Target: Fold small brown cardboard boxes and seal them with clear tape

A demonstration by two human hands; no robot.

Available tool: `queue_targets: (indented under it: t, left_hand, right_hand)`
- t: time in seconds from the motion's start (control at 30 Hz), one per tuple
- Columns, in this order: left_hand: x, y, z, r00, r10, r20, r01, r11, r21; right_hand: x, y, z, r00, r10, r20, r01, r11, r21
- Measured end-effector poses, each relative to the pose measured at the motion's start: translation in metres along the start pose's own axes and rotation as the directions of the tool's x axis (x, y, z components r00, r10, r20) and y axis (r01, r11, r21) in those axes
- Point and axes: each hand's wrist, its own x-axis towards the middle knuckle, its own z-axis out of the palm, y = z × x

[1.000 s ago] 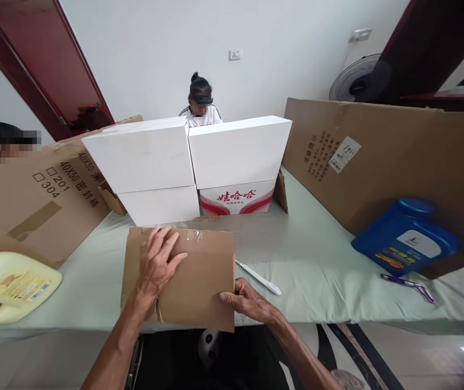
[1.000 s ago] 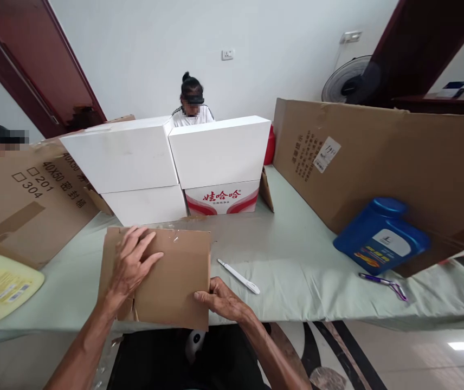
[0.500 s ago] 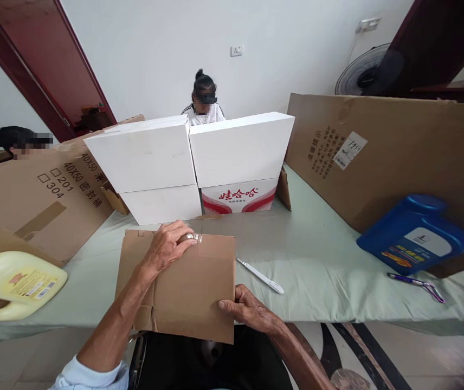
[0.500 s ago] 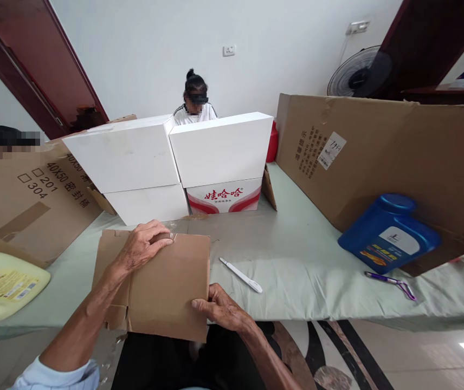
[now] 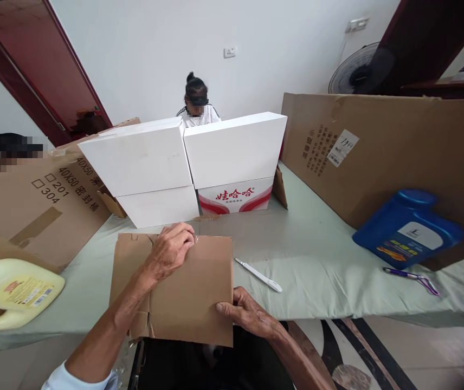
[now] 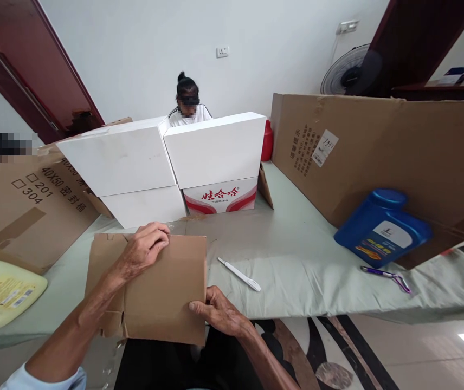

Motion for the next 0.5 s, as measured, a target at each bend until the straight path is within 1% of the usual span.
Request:
queue_targets:
  t: [0.07,0.1,0.17,0.2,0.27,0.3,0.33,0.37,0.4,0.47,0.5]
  left_hand:
    - [0.008,-0.005,-0.009,0.988,-0.134,-0.079,0.121,0.980,-0.157]
    - [0.013,-0.008,-0.015,0.969,-0.215,-0.125,0.182,0.955,-0.235]
    - [0.023,-0.016,-0.032,0.911,-0.351,-0.215,0.262,0.898,-0.353]
    - [0.027,-0.019,-0.041,0.877,-0.401,-0.264,0.277,0.872,-0.404]
    - [0.034,-0.025,-0.059,0.814,-0.460,-0.354,0.258,0.833,-0.490]
    - [0.036,-0.027,-0.065,0.790,-0.478,-0.384,0.243,0.819,-0.520]
    - [0.037,-0.030,-0.070,0.779,-0.483,-0.400,0.235,0.816,-0.528]
    - [0.037,-0.033,-0.071,0.788,-0.466,-0.401,0.241,0.834,-0.496]
    - [0.036,-0.038,-0.071,0.815,-0.432,-0.386,0.258,0.867,-0.426]
    - [0.033,-0.050,-0.063,0.867,-0.368,-0.335,0.292,0.921,-0.257]
    - [0.032,-0.057,-0.057,0.883,-0.348,-0.314,0.304,0.935,-0.181]
  right_hand:
    - [0.000,-0.001,0.000,1.000,-0.005,-0.016,0.005,1.000,-0.030]
    - [0.000,0.000,-0.001,1.000,-0.006,-0.028,0.004,0.999,-0.049]
    - [-0.002,0.002,-0.004,0.998,-0.003,-0.057,-0.002,0.996,-0.085]
    - [-0.004,0.004,-0.005,0.997,0.001,-0.076,-0.009,0.995,-0.103]
    - [-0.009,0.008,-0.010,0.993,0.016,-0.119,-0.032,0.991,-0.133]
    - [-0.012,0.010,-0.012,0.989,0.021,-0.146,-0.042,0.989,-0.143]
    - [-0.017,0.011,-0.015,0.984,0.024,-0.177,-0.051,0.988,-0.148]
    - [-0.022,0.013,-0.018,0.978,0.022,-0.209,-0.055,0.987,-0.150]
    - [-0.027,0.013,-0.021,0.970,0.017,-0.241,-0.054,0.988,-0.148]
    - [-0.039,0.014,-0.028,0.953,-0.001,-0.303,-0.044,0.988,-0.145]
    - [-0.046,0.013,-0.032,0.945,-0.012,-0.328,-0.040,0.988,-0.150]
